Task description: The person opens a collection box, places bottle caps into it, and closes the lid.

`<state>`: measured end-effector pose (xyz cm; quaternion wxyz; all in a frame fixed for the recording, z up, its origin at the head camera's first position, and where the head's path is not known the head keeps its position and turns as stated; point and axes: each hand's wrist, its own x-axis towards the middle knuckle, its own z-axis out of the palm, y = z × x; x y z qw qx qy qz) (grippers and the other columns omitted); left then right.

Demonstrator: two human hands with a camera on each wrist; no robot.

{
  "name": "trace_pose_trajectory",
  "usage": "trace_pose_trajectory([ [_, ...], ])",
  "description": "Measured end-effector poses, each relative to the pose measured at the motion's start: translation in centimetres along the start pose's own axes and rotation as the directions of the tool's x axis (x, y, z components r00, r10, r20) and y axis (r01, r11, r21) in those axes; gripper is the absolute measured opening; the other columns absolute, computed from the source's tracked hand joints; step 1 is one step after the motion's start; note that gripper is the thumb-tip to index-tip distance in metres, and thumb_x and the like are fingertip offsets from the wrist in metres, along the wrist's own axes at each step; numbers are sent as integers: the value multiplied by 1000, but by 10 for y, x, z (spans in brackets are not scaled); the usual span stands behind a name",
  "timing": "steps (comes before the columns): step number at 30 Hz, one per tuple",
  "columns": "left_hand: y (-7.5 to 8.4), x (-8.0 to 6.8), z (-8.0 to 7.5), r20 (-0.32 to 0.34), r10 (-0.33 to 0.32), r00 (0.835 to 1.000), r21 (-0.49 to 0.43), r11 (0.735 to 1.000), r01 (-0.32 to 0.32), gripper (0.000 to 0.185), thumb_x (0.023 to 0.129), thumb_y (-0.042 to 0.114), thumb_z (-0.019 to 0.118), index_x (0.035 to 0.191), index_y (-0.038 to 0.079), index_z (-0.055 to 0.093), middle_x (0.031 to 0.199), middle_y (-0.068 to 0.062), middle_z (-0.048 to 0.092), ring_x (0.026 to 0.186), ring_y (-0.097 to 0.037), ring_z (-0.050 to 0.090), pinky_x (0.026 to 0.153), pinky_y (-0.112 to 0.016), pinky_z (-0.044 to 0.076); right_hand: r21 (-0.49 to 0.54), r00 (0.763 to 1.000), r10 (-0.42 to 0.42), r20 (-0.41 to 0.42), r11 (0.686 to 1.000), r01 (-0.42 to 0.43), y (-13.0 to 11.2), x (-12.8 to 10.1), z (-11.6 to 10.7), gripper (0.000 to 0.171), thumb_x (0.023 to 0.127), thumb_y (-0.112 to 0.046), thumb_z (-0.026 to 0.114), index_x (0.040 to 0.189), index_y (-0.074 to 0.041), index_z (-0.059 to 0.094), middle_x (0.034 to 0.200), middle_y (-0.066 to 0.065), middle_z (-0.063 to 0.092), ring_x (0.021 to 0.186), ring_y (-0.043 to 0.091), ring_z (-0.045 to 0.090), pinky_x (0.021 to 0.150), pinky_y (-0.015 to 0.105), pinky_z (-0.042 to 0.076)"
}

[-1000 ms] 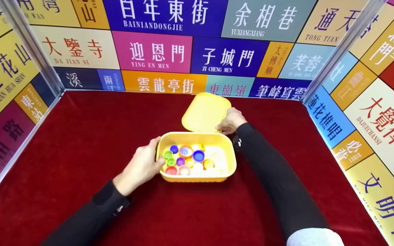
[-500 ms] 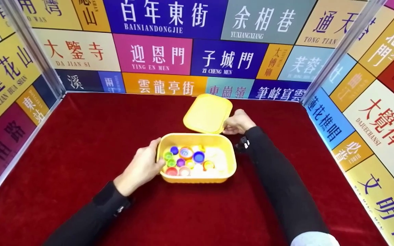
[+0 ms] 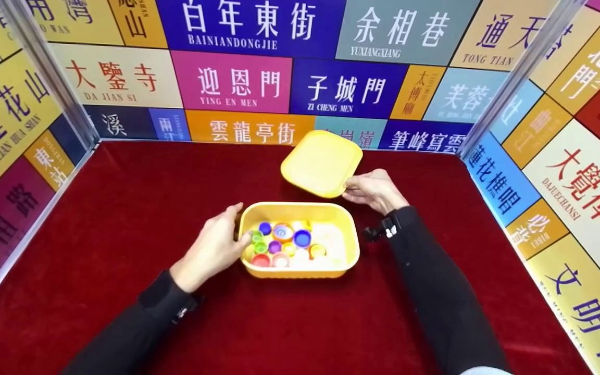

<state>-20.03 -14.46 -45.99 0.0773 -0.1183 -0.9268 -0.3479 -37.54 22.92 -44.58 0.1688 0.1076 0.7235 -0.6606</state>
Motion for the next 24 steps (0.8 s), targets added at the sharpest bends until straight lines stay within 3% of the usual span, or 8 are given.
trace_pose_trajectory([
  [2, 2, 4, -3, -5, 1, 1000, 10, 1000, -1, 71, 108, 17, 79, 165, -14, 52, 158, -37, 68, 146, -49, 70, 123, -60, 58, 2, 1000, -16, 9, 1000, 16, -1, -6, -1, 34, 105, 1, 73, 137, 12, 72, 94, 4, 85, 84, 14, 82, 85, 28, 71],
  [7, 13, 15, -6, -33, 7, 999, -11, 1000, -7, 69, 109, 21, 80, 165, -11, 54, 154, -36, 67, 142, -50, 69, 125, -60, 56, 12, 998, -49, 45, 999, 49, 0, -23, -1, 36, 106, 2, 73, 140, 13, 70, 93, 4, 85, 81, 13, 82, 82, 27, 70],
  [15, 25, 31, 1, -58, 40, 998, -208, 977, -52, 65, 111, 21, 79, 164, -9, 56, 152, -30, 73, 129, -41, 82, 111, -56, 66, 0, 989, -102, 109, 995, 103, 2, -56, 5, 38, 106, 2, 74, 141, 15, 68, 97, 7, 85, 83, 15, 83, 82, 29, 71],
  [20, 31, 34, 4, -52, 38, 998, -293, 955, -52, 64, 113, 28, 78, 163, -7, 59, 138, -23, 83, 116, -33, 87, 102, -52, 70, -39, 979, -130, 154, 990, 137, 7, -76, 11, 44, 105, 2, 75, 145, 18, 64, 103, 11, 85, 91, 19, 85, 89, 36, 73],
  [24, 34, 34, 4, -67, 14, 998, -315, 948, -34, 58, 113, 31, 78, 160, -2, 65, 124, -15, 89, 105, -28, 89, 92, -42, 72, -46, 974, -144, 177, 987, 154, 13, -89, 16, 43, 104, 3, 76, 143, 18, 64, 103, 13, 84, 89, 22, 85, 88, 39, 73],
])
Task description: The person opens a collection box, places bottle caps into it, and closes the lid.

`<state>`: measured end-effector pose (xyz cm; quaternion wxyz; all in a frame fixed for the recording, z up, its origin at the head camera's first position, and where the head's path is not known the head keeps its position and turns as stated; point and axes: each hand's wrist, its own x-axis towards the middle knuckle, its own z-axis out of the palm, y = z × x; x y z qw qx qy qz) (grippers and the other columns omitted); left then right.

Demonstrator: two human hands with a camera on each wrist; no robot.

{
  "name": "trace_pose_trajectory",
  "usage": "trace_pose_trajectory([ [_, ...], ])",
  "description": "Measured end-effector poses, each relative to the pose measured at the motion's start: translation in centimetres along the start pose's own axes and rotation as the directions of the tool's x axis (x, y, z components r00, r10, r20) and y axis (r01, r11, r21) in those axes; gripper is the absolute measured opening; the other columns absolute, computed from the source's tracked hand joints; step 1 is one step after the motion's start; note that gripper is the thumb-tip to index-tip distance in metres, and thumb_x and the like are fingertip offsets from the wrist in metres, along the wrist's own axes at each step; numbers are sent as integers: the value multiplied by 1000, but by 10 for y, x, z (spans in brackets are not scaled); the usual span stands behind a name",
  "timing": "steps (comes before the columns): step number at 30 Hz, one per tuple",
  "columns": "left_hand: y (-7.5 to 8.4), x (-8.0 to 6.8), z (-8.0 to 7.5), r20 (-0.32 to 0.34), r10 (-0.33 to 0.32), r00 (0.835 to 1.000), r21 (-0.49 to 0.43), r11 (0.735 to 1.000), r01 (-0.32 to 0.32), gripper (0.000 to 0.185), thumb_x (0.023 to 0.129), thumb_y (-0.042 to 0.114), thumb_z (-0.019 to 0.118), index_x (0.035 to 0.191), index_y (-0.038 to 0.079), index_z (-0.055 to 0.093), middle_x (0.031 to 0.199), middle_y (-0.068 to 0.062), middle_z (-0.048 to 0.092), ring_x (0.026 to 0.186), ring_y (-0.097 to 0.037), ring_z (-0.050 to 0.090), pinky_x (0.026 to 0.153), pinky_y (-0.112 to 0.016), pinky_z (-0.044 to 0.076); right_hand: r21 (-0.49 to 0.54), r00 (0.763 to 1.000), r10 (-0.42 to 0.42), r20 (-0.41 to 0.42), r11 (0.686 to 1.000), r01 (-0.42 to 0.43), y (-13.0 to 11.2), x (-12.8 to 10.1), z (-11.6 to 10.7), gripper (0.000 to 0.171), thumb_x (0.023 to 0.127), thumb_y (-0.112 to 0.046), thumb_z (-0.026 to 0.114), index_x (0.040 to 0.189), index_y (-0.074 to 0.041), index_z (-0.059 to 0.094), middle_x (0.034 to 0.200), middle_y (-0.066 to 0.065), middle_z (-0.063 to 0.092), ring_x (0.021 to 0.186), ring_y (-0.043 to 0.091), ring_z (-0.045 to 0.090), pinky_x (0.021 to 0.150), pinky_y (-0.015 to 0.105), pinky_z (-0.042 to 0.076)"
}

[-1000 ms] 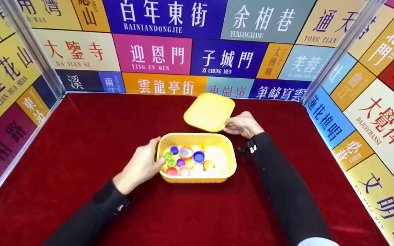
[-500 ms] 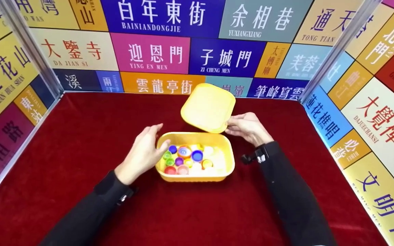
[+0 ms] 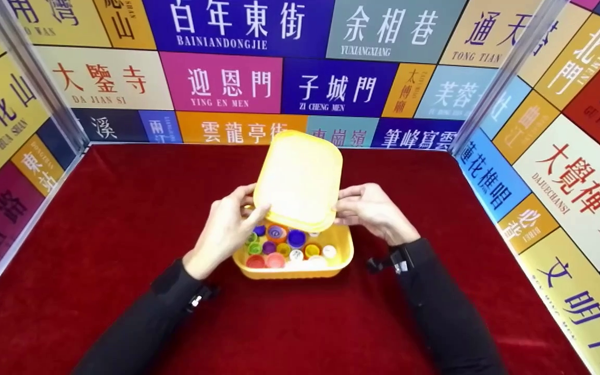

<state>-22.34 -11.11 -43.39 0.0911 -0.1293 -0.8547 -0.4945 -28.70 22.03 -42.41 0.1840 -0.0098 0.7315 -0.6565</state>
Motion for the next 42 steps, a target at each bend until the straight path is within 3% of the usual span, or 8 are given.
trace_pose_trajectory([
  [6, 3, -2, -5, -13, -66, 998, -109, 992, 65, 53, 111, 21, 81, 157, 0, 67, 110, -15, 88, 96, -25, 89, 79, -25, 69, 23, 999, -27, 46, 999, 26, 4, -11, 10, 38, 101, 6, 79, 135, 13, 64, 98, 12, 83, 88, 23, 84, 86, 42, 74],
  [11, 9, -4, -12, 0, -73, 997, -214, 974, 72, 48, 109, 13, 82, 152, -3, 69, 109, -20, 86, 93, -26, 89, 74, -30, 71, 53, 994, -44, 101, 998, 39, 6, -13, 11, 39, 103, 3, 81, 137, 14, 64, 104, 14, 88, 93, 25, 88, 89, 43, 73],
  [17, 16, -8, -22, -81, 71, 994, -52, 996, -75, 37, 105, 11, 86, 140, 2, 77, 107, -13, 87, 87, -25, 86, 74, -25, 68, 75, 995, -41, 91, 997, 34, 0, -14, 3, 46, 113, -15, 77, 149, 11, 65, 128, 26, 85, 101, 28, 90, 94, 44, 72],
  [22, 14, -9, -29, -121, 277, 953, 132, 956, -262, 28, 103, 10, 88, 129, 5, 81, 106, -9, 88, 91, -19, 83, 79, -30, 67, 130, 997, -74, 23, 989, 70, -6, -14, -11, 52, 120, -30, 65, 154, 10, 64, 135, 29, 83, 114, 30, 89, 99, 43, 71],
  [31, 15, -11, -34, 5, 550, 835, 289, 799, -528, 24, 105, 10, 86, 129, 9, 82, 116, -6, 85, 99, -17, 80, 91, -33, 72, 402, 997, -1, 74, 915, -29, -11, -19, -29, 83, 123, -57, 44, 163, 15, 51, 127, 21, 87, 111, 30, 90, 84, 29, 71],
  [35, 15, -13, -38, 54, 573, 818, 298, 772, -561, 30, 102, 11, 89, 132, 13, 82, 118, -4, 84, 102, -17, 81, 98, -34, 71, 454, 997, 32, 77, 889, -63, -12, -21, -36, 68, 122, -52, 52, 150, 9, 65, 118, 21, 89, 100, 28, 91, 73, 21, 67],
  [39, 13, -16, -40, 79, 591, 803, 325, 746, -581, 32, 99, 10, 92, 129, 15, 83, 119, -3, 83, 104, -19, 80, 100, -36, 70, 530, 997, 40, 67, 845, -69, -11, -23, -43, 36, 124, -28, 56, 119, 1, 79, 106, 17, 89, 89, 23, 90, 70, 18, 65],
  [42, 12, -16, -39, 79, 592, 802, 370, 729, -575, 30, 98, 10, 94, 125, 17, 83, 118, -2, 82, 104, -20, 77, 99, -36, 71, 534, 997, 17, 72, 844, -53, -8, -24, -48, 34, 122, -10, 52, 109, 1, 82, 98, 11, 87, 83, 17, 89, 72, 19, 66],
])
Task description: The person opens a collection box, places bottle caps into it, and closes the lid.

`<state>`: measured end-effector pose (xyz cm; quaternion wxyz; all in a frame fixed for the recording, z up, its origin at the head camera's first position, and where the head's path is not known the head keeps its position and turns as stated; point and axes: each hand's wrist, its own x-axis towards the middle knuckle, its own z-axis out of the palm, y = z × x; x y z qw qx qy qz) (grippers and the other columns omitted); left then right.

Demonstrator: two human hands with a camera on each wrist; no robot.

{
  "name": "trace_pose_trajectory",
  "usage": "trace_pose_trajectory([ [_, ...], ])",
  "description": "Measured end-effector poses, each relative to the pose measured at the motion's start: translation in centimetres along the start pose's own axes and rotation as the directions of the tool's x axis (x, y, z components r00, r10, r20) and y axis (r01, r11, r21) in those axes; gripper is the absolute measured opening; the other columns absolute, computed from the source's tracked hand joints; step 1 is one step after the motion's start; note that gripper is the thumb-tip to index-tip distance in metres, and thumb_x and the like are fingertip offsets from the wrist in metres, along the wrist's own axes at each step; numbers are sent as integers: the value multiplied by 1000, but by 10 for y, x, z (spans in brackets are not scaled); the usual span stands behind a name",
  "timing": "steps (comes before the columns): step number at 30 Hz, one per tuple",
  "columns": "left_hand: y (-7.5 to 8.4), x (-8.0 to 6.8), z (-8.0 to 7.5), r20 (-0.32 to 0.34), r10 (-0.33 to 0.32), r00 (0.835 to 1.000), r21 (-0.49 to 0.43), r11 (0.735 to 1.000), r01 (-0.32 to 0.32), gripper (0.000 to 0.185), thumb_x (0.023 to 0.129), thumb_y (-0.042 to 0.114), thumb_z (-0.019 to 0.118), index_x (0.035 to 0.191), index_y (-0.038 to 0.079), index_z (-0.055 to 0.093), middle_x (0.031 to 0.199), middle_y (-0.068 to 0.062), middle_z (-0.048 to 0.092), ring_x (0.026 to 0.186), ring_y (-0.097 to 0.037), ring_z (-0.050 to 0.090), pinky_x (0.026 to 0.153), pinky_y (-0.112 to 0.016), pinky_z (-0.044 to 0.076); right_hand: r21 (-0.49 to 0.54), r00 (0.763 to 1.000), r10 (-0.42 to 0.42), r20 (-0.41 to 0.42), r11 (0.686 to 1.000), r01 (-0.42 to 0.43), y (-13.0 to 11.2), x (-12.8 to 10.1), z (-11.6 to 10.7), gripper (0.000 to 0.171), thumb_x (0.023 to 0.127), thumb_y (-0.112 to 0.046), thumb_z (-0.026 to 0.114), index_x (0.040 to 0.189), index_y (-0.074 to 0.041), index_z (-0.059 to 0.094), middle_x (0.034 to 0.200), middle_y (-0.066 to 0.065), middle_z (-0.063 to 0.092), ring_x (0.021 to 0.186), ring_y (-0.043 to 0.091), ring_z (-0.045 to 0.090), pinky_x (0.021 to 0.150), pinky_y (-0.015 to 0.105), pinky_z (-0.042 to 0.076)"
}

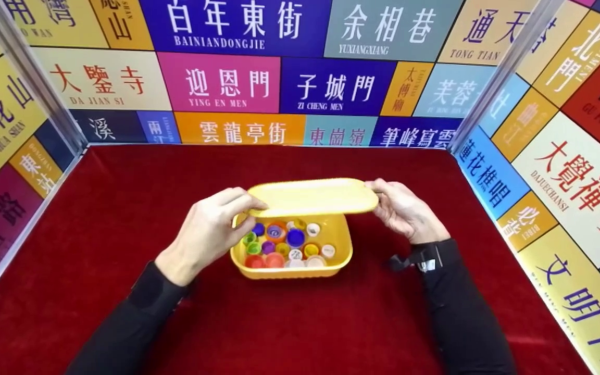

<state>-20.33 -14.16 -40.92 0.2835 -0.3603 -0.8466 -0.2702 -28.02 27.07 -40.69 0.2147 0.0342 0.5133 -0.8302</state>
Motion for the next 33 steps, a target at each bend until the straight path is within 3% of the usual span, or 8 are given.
trace_pose_trajectory([
  [5, -1, -1, 2, 60, -93, 994, 3, 996, 93, 44, 97, 38, 97, 134, 19, 82, 135, -4, 78, 118, -23, 72, 104, -40, 70, -127, 997, -9, 74, 992, 18, 4, -1, -6, 35, 122, -5, 49, 113, 1, 82, 96, 7, 86, 83, 15, 88, 77, 27, 70],
  [8, -2, -2, 5, 132, -222, 966, -73, 970, 233, 65, 100, 57, 89, 149, 17, 76, 155, -10, 69, 136, -28, 68, 118, -48, 63, -214, 994, 0, 111, 977, 24, 6, -1, -6, 34, 121, -5, 50, 112, -1, 82, 95, 7, 86, 82, 16, 87, 77, 31, 71],
  [11, -6, -2, 9, 150, -373, 916, -120, 912, 392, 68, 107, 55, 82, 156, 8, 71, 158, -18, 65, 140, -34, 68, 120, -52, 62, -284, 991, 19, 135, 958, 20, 8, 1, -6, 30, 120, -5, 53, 113, -3, 82, 95, 6, 86, 83, 17, 88, 77, 34, 72],
  [16, -13, -3, 15, 158, -574, 803, -157, 789, 594, 57, 109, 32, 81, 151, -5, 70, 132, -25, 79, 109, -35, 80, 96, -48, 67, -368, 987, 70, 142, 930, -13, 10, 3, -5, 27, 120, -6, 53, 121, -3, 79, 98, 6, 87, 86, 21, 89, 77, 39, 73],
  [18, -15, -4, 15, 196, -614, 764, -150, 752, 642, 51, 108, 26, 80, 148, -5, 73, 122, -22, 84, 102, -33, 81, 93, -45, 66, -404, 987, 88, 131, 914, -28, 11, 3, -4, 25, 120, -7, 53, 128, 1, 76, 98, 7, 87, 86, 21, 89, 76, 39, 73],
  [21, -16, -5, 14, 249, -638, 729, -122, 726, 677, 43, 107, 20, 77, 143, -3, 77, 112, -18, 87, 101, -31, 80, 91, -40, 63, -472, 990, 97, 106, 881, -35, 14, 3, -1, 31, 120, -9, 56, 145, 4, 66, 102, 8, 86, 87, 22, 88, 75, 38, 73],
  [26, -14, -7, 15, 260, -631, 731, -84, 739, 668, 40, 105, 14, 76, 140, -6, 76, 104, -17, 83, 95, -30, 77, 82, -35, 60, -633, 998, 47, 30, 774, -18, 21, 0, 6, 51, 113, -10, 69, 161, 2, 55, 107, 9, 84, 86, 22, 85, 71, 37, 72],
  [33, -13, -11, 21, 204, -611, 765, -9, 780, 625, 43, 102, 8, 73, 141, -10, 73, 102, -20, 78, 95, -35, 74, 84, -43, 60, -821, 998, -67, 1, 570, 39, 34, 1, 12, 48, 103, -13, 83, 148, 1, 74, 108, 16, 79, 90, 21, 82, 72, 41, 73],
])
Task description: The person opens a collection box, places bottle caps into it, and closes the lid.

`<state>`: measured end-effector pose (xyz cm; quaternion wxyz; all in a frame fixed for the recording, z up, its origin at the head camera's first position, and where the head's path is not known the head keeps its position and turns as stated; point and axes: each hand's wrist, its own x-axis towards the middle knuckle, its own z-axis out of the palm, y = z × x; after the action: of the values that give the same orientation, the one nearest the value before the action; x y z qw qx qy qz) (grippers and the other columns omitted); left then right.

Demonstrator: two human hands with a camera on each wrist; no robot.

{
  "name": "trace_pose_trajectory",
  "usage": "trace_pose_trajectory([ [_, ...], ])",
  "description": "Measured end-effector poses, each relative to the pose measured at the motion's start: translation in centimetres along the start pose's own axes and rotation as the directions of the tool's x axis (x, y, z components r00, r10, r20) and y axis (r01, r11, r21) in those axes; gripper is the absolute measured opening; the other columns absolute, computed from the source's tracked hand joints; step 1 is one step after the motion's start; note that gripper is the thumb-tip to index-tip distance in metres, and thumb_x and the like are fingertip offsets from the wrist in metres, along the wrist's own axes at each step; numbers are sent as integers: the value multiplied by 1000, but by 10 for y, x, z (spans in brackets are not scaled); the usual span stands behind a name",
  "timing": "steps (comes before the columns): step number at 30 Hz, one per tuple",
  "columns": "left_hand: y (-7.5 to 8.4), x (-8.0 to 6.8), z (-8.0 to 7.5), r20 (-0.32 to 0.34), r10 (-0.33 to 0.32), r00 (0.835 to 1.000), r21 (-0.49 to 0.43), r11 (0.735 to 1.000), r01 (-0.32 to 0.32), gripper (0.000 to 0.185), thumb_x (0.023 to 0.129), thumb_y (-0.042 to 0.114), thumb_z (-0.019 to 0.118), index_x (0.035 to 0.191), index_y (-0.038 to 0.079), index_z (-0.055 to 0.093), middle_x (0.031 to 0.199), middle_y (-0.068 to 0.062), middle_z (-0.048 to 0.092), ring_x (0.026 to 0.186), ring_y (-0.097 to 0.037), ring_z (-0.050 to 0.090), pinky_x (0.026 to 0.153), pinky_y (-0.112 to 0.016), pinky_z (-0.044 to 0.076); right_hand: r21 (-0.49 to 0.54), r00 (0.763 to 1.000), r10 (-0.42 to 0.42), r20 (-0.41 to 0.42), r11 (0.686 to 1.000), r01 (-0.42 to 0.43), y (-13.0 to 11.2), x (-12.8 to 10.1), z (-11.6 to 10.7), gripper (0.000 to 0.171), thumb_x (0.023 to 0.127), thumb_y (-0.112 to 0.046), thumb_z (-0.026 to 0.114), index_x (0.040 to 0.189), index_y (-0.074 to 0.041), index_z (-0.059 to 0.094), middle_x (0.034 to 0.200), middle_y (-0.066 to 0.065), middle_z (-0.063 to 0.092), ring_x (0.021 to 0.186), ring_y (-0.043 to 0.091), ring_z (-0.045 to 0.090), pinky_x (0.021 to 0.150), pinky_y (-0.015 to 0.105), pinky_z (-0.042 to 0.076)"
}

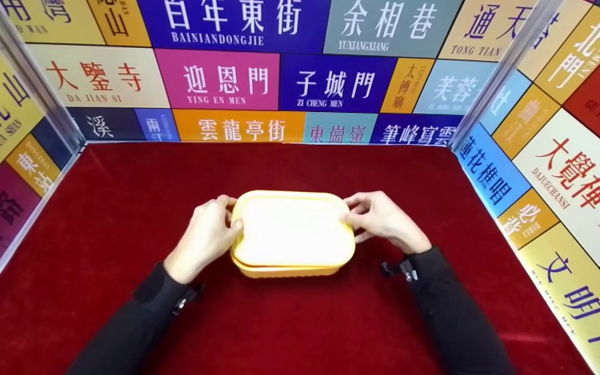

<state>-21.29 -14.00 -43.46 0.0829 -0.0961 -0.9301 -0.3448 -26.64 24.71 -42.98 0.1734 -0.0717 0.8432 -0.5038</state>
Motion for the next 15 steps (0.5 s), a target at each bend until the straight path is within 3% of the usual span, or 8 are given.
trace_pose_trajectory([
  [10, 2, -3, 3, 40, -51, 998, 69, 996, 49, 43, 101, 13, 74, 138, -9, 73, 123, -29, 76, 106, -42, 76, 95, -54, 66, -65, 1000, 5, -17, 998, -6, 5, 1, 7, 50, 104, -16, 82, 152, -3, 75, 110, 18, 82, 84, 20, 82, 71, 39, 73],
  [15, -1, -4, 1, 67, -28, 997, 55, 998, 24, 42, 100, 11, 72, 136, -10, 72, 117, -28, 77, 103, -39, 76, 93, -51, 65, -61, 1000, 8, 15, 998, -7, 4, 2, 6, 52, 105, -16, 82, 154, -1, 73, 110, 20, 82, 82, 22, 81, 73, 42, 73],
])
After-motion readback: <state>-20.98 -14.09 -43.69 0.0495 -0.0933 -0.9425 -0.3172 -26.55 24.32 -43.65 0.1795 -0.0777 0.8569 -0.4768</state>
